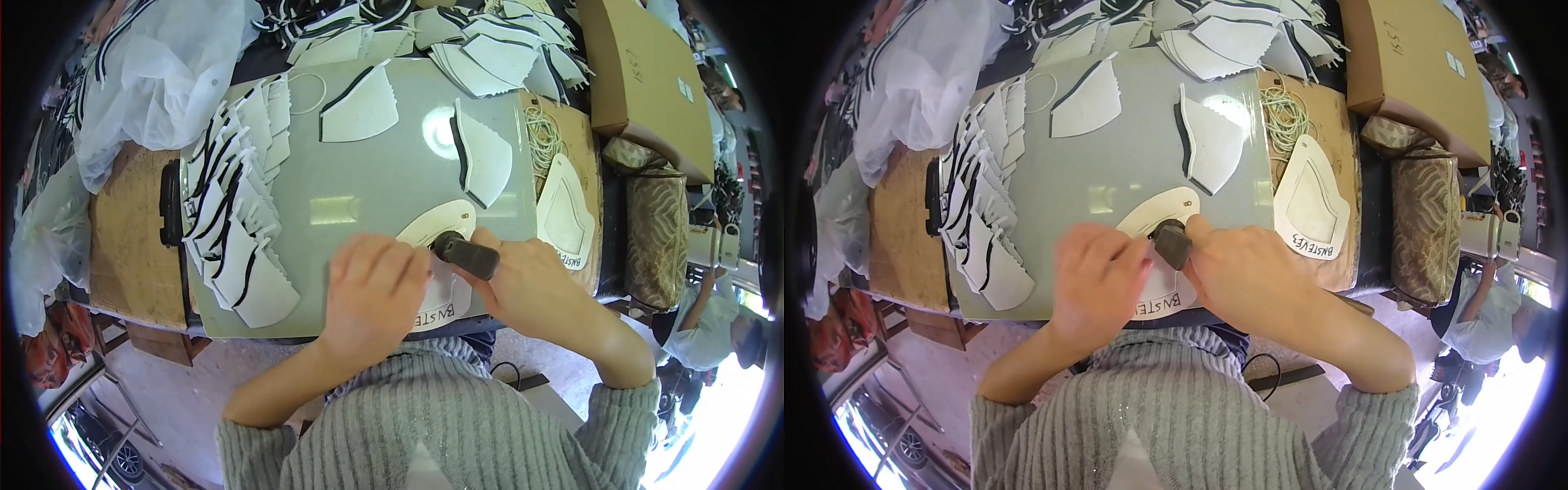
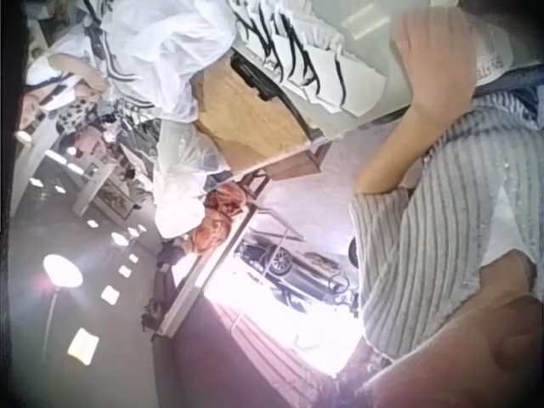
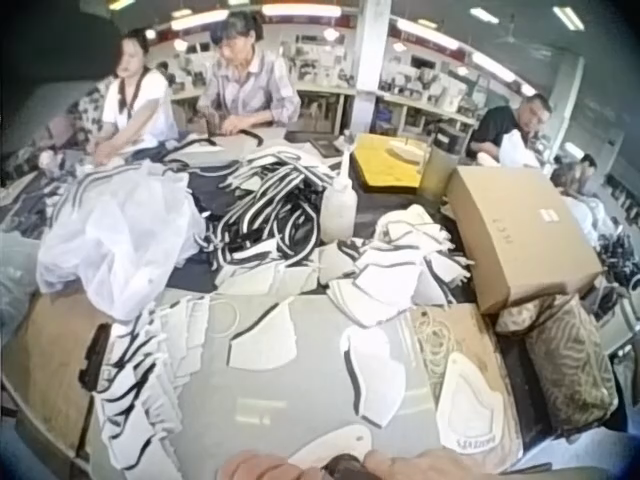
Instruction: Hammering shoe upper components on a workbench to flatten or assemble them.
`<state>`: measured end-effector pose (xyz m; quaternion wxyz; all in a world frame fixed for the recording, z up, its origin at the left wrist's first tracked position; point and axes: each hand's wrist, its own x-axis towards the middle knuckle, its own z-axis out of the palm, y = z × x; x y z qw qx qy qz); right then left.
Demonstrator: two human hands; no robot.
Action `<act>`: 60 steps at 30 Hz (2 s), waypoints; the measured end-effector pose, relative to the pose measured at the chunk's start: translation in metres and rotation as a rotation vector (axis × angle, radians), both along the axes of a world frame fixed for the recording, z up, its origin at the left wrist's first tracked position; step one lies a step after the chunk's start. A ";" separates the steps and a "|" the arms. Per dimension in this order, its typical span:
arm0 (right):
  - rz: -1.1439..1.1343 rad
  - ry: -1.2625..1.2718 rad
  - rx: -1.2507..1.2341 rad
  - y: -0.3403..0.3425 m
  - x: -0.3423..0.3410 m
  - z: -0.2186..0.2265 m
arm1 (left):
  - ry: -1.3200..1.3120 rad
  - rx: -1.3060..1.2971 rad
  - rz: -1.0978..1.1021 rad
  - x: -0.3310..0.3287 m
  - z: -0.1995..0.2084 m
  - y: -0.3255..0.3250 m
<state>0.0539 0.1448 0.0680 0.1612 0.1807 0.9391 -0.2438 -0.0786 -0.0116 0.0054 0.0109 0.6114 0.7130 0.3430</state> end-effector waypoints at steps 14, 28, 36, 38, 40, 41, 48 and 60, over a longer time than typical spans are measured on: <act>-0.265 0.259 -0.157 0.012 0.009 0.007 | 0.248 -0.013 -0.083 -0.004 0.001 -0.008; -0.136 0.190 -0.165 0.002 0.004 0.014 | 0.208 0.006 -0.135 -0.010 -0.002 -0.011; 0.020 0.108 -0.082 0.001 -0.006 0.018 | 0.185 0.050 -0.114 -0.006 -0.003 -0.011; 0.126 0.035 0.019 -0.003 -0.007 0.007 | 0.188 0.053 -0.120 -0.007 -0.003 -0.010; 0.128 -0.005 0.038 -0.004 -0.004 0.005 | 0.198 0.053 -0.121 -0.007 -0.002 -0.011; 0.132 -0.043 0.052 -0.005 -0.004 0.005 | 0.191 0.059 -0.113 -0.006 -0.003 -0.011; 0.101 -0.081 0.058 -0.004 -0.008 0.008 | -0.112 -0.029 0.016 -0.014 0.004 -0.012; -0.031 0.183 -0.097 -0.005 -0.018 0.027 | 0.249 -0.011 -0.117 -0.011 0.001 -0.022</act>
